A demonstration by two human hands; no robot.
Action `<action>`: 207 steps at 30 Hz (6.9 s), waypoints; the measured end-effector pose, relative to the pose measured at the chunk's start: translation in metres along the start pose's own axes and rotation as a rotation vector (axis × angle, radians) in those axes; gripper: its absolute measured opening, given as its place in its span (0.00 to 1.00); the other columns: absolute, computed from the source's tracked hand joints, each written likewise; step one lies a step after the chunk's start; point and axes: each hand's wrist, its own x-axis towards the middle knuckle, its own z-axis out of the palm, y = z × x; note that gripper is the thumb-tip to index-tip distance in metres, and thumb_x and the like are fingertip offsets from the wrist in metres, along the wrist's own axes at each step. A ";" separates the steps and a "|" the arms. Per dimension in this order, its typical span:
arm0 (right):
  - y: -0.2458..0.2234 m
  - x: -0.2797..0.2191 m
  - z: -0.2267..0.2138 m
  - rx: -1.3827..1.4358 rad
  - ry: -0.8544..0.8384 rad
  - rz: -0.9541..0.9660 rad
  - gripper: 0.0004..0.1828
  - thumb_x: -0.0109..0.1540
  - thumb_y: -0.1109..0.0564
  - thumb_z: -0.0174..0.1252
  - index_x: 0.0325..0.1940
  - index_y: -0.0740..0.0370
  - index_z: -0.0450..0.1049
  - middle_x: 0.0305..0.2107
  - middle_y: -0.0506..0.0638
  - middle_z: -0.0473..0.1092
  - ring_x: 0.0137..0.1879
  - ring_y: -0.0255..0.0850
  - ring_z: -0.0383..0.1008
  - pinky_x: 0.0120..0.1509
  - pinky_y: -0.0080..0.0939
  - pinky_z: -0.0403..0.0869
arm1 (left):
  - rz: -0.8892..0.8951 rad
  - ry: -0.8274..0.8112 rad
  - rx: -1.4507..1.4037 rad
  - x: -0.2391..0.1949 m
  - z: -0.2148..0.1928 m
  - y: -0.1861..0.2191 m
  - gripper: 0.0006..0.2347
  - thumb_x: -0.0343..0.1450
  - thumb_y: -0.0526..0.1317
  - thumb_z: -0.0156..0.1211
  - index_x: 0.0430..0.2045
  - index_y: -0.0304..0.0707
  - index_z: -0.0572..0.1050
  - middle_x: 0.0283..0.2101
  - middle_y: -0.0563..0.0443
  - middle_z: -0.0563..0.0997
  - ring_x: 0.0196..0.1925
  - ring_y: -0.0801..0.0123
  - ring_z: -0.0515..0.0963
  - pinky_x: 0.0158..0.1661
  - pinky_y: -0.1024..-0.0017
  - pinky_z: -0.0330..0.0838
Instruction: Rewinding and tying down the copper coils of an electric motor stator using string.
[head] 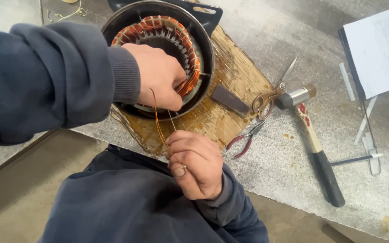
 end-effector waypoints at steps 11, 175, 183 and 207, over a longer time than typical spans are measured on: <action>0.005 -0.002 -0.002 0.025 0.011 -0.020 0.06 0.64 0.60 0.55 0.35 0.66 0.72 0.35 0.55 0.73 0.49 0.54 0.80 0.52 0.47 0.79 | 0.035 -0.011 -0.082 0.008 0.005 -0.011 0.13 0.61 0.50 0.62 0.26 0.41 0.81 0.29 0.43 0.85 0.37 0.52 0.84 0.42 0.57 0.76; 0.048 0.172 -0.018 -0.308 -0.439 0.553 0.09 0.64 0.61 0.63 0.49 0.59 0.77 0.32 0.49 0.79 0.35 0.39 0.84 0.37 0.34 0.77 | 0.959 0.899 -0.521 -0.007 0.048 -0.098 0.05 0.65 0.36 0.70 0.24 0.41 0.77 0.22 0.56 0.70 0.23 0.64 0.74 0.28 0.67 0.66; 0.060 0.179 -0.006 -0.198 -0.668 0.414 0.12 0.61 0.55 0.60 0.46 0.61 0.70 0.23 0.52 0.73 0.29 0.51 0.77 0.31 0.45 0.72 | 0.861 0.925 -0.462 -0.013 0.046 -0.095 0.06 0.62 0.33 0.71 0.25 0.39 0.77 0.24 0.54 0.74 0.25 0.62 0.75 0.29 0.66 0.68; 0.016 0.067 -0.034 -0.506 -0.350 0.146 0.19 0.54 0.52 0.75 0.47 0.56 0.82 0.36 0.45 0.73 0.35 0.40 0.74 0.36 0.39 0.69 | 0.866 0.852 -0.476 -0.009 0.048 -0.104 0.05 0.63 0.34 0.71 0.24 0.41 0.77 0.22 0.58 0.74 0.24 0.66 0.76 0.33 0.68 0.70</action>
